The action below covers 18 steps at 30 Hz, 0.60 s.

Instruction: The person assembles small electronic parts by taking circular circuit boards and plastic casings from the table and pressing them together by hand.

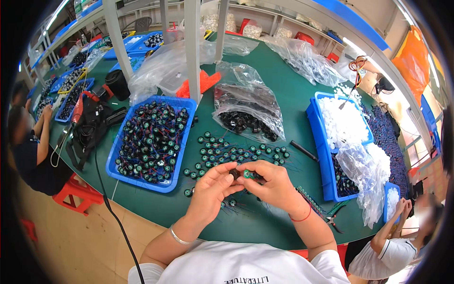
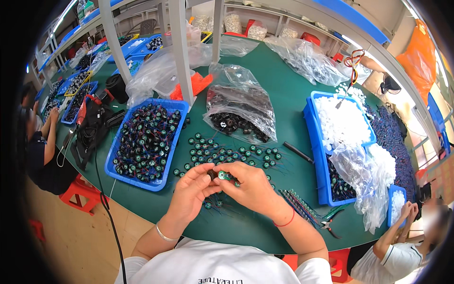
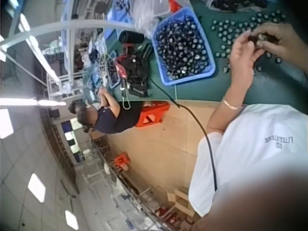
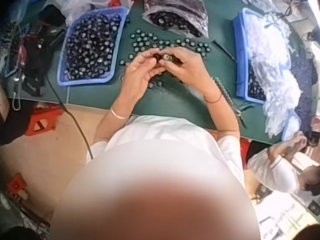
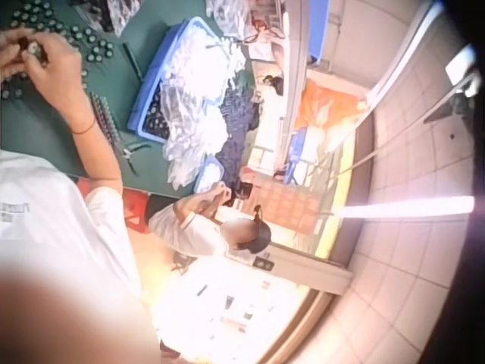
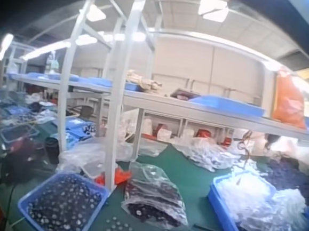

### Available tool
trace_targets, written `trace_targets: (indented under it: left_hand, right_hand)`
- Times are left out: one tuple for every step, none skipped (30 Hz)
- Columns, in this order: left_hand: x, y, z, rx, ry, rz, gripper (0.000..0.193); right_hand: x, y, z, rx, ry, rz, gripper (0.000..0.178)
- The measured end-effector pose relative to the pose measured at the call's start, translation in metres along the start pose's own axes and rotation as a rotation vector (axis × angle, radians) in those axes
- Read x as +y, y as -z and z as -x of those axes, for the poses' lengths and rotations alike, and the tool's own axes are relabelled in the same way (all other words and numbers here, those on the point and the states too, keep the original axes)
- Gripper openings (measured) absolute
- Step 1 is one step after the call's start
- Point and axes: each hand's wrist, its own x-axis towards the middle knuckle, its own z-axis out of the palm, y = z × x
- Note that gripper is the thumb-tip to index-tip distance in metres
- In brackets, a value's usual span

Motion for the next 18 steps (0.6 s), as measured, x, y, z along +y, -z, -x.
trace_targets:
  left_hand:
    - [-0.002, -0.001, 0.000, 0.005, 0.015, 0.016, 0.038]
    - [-0.002, -0.002, 0.001, 0.004, 0.015, 0.014, 0.038]
    - [-0.001, -0.004, 0.003, 0.010, 0.004, -0.007, 0.036]
    - [-0.001, -0.007, 0.005, 0.016, -0.007, -0.028, 0.035]
    - [0.000, -0.011, 0.007, 0.042, 0.006, -0.103, 0.035]
    - [0.000, -0.009, 0.007, 0.042, 0.007, -0.102, 0.035]
    - [0.001, -0.006, 0.007, 0.028, 0.030, -0.058, 0.036]
    - [0.001, -0.003, 0.007, 0.015, 0.052, -0.013, 0.037]
    - [0.002, -0.001, 0.007, 0.001, 0.075, 0.032, 0.038]
    - [0.002, 0.001, 0.006, -0.002, 0.077, 0.031, 0.038]
    - [0.002, 0.001, 0.006, -0.060, 0.059, 0.043, 0.038]
    - [0.002, 0.003, 0.005, -0.118, 0.041, 0.055, 0.037]
    - [0.001, 0.006, 0.006, -0.153, 0.061, 0.076, 0.035]
    - [0.001, 0.009, 0.006, -0.153, 0.063, 0.075, 0.035]
    - [0.000, 0.010, 0.006, -0.187, 0.072, 0.090, 0.036]
    - [0.000, 0.011, 0.005, -0.220, 0.081, 0.105, 0.036]
    - [0.000, 0.010, 0.006, -0.220, 0.083, 0.105, 0.036]
    - [0.000, 0.008, 0.006, -0.201, 0.091, 0.120, 0.036]
  right_hand:
    - [-0.001, -0.001, 0.000, 0.001, 0.000, -0.001, 0.026]
    - [-0.004, -0.002, 0.001, 0.021, 0.020, 0.037, 0.025]
    - [-0.006, -0.003, 0.001, 0.042, 0.039, 0.074, 0.023]
    - [-0.006, -0.003, 0.002, 0.042, 0.038, 0.074, 0.023]
    - [-0.006, -0.002, 0.002, 0.021, 0.109, 0.150, 0.024]
    - [-0.007, -0.002, 0.003, 0.000, 0.180, 0.226, 0.024]
    - [-0.010, -0.002, 0.004, 0.000, 0.180, 0.226, 0.024]
    - [-0.016, -0.003, 0.004, 0.030, 0.106, 0.080, 0.026]
    - [-0.020, -0.003, 0.004, 0.060, 0.031, -0.065, 0.028]
    - [-0.019, 0.000, 0.005, 0.064, 0.030, -0.064, 0.028]
    - [-0.018, 0.004, 0.008, 0.035, -0.077, -0.116, 0.030]
    - [-0.016, 0.008, 0.010, 0.007, -0.184, -0.169, 0.032]
    - [-0.019, 0.014, 0.008, -0.033, -0.088, -0.122, 0.027]
    - [-0.017, 0.016, 0.008, -0.031, -0.090, -0.122, 0.027]
    - [-0.014, 0.017, 0.009, -0.028, 0.007, -0.059, 0.025]
    - [-0.013, 0.018, 0.009, -0.025, 0.104, 0.005, 0.024]
    - [-0.013, 0.016, 0.011, -0.024, 0.102, 0.005, 0.024]
    - [-0.014, 0.012, 0.014, 0.042, 0.018, -0.086, 0.026]
